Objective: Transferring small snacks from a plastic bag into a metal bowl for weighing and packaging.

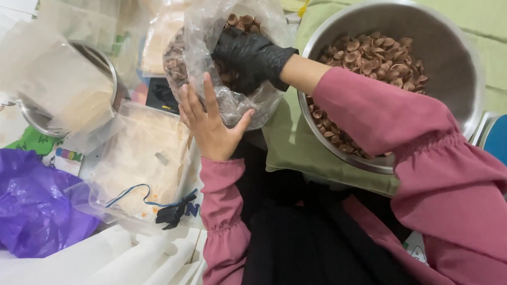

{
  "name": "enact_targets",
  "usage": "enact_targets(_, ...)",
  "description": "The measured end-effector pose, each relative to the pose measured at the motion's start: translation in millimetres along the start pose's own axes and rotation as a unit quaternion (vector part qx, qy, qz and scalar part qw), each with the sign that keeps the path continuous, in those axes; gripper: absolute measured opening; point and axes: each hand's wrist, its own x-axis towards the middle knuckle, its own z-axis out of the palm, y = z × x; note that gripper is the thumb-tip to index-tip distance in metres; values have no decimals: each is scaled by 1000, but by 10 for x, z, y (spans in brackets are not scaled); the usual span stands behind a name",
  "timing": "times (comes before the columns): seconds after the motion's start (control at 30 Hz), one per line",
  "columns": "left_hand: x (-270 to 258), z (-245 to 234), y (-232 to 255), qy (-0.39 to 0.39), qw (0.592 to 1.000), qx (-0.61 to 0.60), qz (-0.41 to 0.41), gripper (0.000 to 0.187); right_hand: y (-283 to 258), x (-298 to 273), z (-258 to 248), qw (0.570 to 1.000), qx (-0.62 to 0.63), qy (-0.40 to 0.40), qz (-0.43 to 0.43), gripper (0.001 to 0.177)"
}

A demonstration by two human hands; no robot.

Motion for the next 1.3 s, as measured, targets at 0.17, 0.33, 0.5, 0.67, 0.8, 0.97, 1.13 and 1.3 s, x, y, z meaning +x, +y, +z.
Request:
enact_targets(0.17,3,35,53,0,1000,11,-4,115,123,-127,133,985,92,-28,144,136)
enact_targets(0.33,-7,20,41,6,1000,10,3,114,100,35,378,990,-101,-17,95,97)
enact_targets(0.5,14,6,48,12,1000,7,6,112,26,51,348,994,-65,31,82,34)
enact_targets(0.67,6,11,67,10,1000,8,3,113,-24,99,245,981,-178,11,78,50)
enact_targets(0.8,-11,2,57,3,1000,13,-5,113,18,52,356,992,-107,20,66,23)
enact_targets(0.97,-9,-9,88,4,1000,8,-4,113,266,80,653,996,-58,-31,60,40)
enact_targets(1.13,-32,39,59,1,1000,15,-10,114,14,166,270,985,11,-105,135,20)
enact_targets(1.3,-13,32,61,-1,1000,16,-15,116,194,169,691,971,-214,-11,108,51)
